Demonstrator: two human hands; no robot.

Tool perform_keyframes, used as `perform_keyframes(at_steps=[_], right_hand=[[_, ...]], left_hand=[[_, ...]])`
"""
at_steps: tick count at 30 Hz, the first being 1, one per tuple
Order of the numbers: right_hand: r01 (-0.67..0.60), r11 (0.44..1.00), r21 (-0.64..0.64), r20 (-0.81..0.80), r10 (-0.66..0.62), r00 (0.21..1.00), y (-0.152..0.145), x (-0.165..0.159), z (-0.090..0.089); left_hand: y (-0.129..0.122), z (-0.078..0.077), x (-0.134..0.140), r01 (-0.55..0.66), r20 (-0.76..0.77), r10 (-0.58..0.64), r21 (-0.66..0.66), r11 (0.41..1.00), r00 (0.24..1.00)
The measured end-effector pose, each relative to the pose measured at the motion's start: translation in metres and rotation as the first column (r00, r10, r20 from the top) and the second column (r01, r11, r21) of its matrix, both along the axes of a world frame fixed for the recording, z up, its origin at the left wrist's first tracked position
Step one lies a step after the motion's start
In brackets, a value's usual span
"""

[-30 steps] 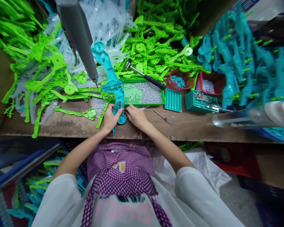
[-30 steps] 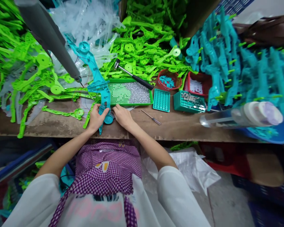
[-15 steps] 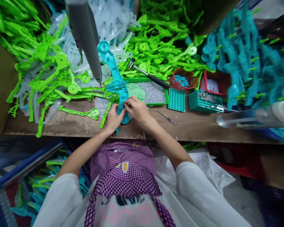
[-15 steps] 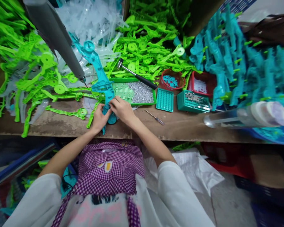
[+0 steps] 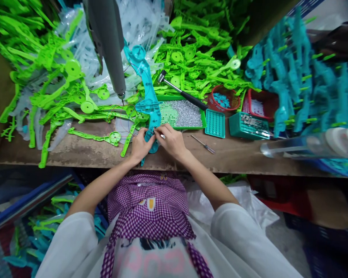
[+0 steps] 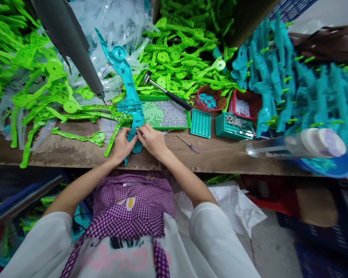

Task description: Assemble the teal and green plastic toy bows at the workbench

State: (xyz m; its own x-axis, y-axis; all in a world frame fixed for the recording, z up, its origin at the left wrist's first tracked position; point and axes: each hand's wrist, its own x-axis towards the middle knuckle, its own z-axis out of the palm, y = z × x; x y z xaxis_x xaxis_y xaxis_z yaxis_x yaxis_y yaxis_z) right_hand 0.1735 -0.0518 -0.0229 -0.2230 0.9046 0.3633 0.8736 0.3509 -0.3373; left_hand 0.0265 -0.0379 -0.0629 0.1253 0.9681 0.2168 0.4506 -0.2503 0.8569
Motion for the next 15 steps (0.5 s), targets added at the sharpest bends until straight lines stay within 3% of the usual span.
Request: perform_keyframes(at_steps=[3, 7, 12, 15], right_hand=[[0.075, 0.996, 0.048, -0.208, -0.064, 0.976, -0.001, 0.000, -0.004], [0.219, 0.975, 0.044, -0.444, -0.177, 0.879, -0.013, 0.001, -0.006], [0.195, 0.976, -0.096, -0.435, -0.218, 0.874, -0.025, 0.002, -0.015], [0.217, 0.968, -0.125, -0.436, -0.250, 0.865, -0.022, 0.001, -0.020]], left_hand=[[-0.001, 0.001, -0.003, -0.034, -0.014, 0.034, 0.026, 0.999, 0.999], [-0.005, 0.011, -0.009, -0.063, -0.133, 0.080, 0.126, 0.990, 0.988], [-0.009, 0.031, -0.008, 0.096, -0.418, -0.021, 0.159, 0.983, 0.908], [-0.004, 0.031, -0.007, 0.159, -0.460, -0.070, 0.156, 0.975, 0.885]])
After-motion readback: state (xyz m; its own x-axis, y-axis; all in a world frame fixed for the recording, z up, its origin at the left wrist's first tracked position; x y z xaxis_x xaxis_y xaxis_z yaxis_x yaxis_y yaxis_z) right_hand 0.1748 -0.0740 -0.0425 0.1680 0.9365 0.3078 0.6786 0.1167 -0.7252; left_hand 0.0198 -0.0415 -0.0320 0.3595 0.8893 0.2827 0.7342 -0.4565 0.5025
